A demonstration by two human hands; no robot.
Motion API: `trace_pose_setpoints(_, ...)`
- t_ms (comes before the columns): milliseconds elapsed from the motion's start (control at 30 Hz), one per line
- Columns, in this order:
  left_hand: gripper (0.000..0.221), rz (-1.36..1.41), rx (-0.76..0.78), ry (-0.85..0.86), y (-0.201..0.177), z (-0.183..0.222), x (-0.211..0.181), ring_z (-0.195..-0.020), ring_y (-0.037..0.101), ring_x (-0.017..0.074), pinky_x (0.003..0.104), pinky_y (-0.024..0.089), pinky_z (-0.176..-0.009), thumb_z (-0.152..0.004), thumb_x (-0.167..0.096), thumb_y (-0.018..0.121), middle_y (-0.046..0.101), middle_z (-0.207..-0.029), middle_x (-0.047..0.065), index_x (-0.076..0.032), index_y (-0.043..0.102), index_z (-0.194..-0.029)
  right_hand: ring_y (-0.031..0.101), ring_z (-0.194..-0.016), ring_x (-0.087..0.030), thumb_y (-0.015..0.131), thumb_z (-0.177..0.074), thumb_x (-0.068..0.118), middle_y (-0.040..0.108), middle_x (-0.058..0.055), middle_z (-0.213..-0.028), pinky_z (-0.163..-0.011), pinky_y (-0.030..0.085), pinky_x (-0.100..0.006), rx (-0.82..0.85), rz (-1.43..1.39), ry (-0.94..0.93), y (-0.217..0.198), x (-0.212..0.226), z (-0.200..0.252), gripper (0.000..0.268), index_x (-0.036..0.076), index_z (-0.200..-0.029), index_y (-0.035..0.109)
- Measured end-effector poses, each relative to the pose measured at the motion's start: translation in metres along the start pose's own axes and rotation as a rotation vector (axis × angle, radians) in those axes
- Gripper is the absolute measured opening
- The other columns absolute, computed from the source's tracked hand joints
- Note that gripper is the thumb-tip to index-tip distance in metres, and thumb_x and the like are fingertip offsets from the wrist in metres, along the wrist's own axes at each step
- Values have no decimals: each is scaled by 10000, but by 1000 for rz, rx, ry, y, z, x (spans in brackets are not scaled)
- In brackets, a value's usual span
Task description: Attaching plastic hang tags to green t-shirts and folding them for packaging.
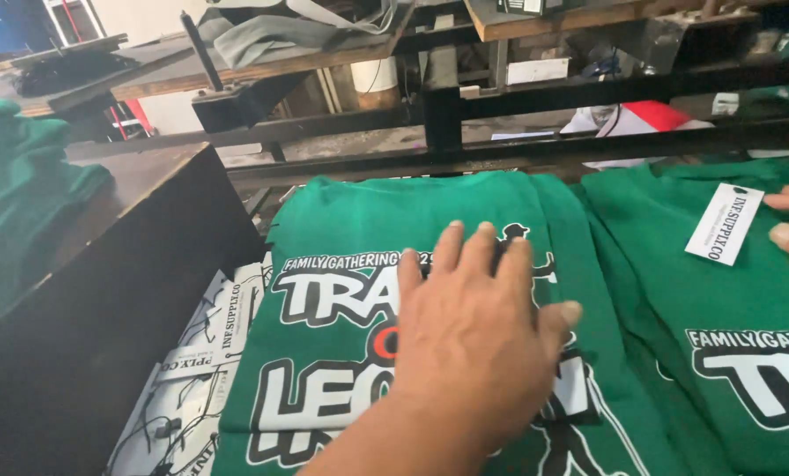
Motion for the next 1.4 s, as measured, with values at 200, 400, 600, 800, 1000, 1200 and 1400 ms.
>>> trace_pose_setpoints(200,602,-68,-54,-108,-22,26,79,-1450,333,439,714,216,-1070,-981,-590,496,496,-1504,202,-133,587,-1362,543,-1354,-286,625,-925,71,622,-178,-1446,-1196,352,-422,19,-140,141,-32,326,-46,478,9,-1398,647)
trace_pose_setpoints(400,569,-108,-111,-113,-31,49,129,-1429,352,415,672,246,-1060,-978,-534,508,487,-1512,177,-138,572,-1382,444,-1468,-152,594,-891,257,576,-9,-1524,-1205,282,-380,268,-144,165,-2,489,-70,535,154,-1416,609)
trace_pose_setpoints(600,506,6,-285,-115,-45,71,141,-1413,419,385,618,259,-1116,-922,-371,554,558,-1470,175,-85,623,-1334,306,-1533,-248,522,-944,400,427,-65,-1618,-1178,216,-501,424,-69,-16,69,529,-52,567,225,-1483,543)
trace_pose_setpoints(800,431,38,-365,-119,-50,78,146,-1378,474,368,589,336,-1057,-876,-335,612,619,-1416,145,-86,683,-1221,233,-1577,-199,489,-941,469,373,39,-1668,-1145,190,-569,469,18,78,69,530,-51,548,322,-1462,576)
trace_pose_setpoints(1000,396,41,-399,-102,-50,82,146,-1374,499,366,568,358,-1050,-880,-318,636,651,-1368,145,-69,701,-1182,244,-1574,-202,517,-935,469,396,34,-1662,-1148,175,-583,471,-25,97,67,527,-48,536,305,-1438,609)
trace_pose_setpoints(1200,327,50,-472,-167,-53,89,153,-1322,531,380,589,401,-980,-860,-301,687,651,-1334,135,-99,714,-1116,242,-1573,-215,505,-949,483,398,8,-1660,-1133,187,-560,456,-50,57,66,527,-49,553,286,-1458,595)
trace_pose_setpoints(1400,523,-74,-357,-210,-42,103,159,-1448,400,348,594,353,-1014,-852,-422,625,517,-1538,94,-193,633,-1322,260,-1568,-210,529,-938,467,419,19,-1651,-1139,185,-561,443,-69,75,64,528,-48,534,289,-1433,622)
Point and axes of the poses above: each hand's wrist, its own z-axis away from the middle knuckle, its own y-axis out of the palm, x = y × z, the point moved 8 cm from there along -z, towards the middle knuckle
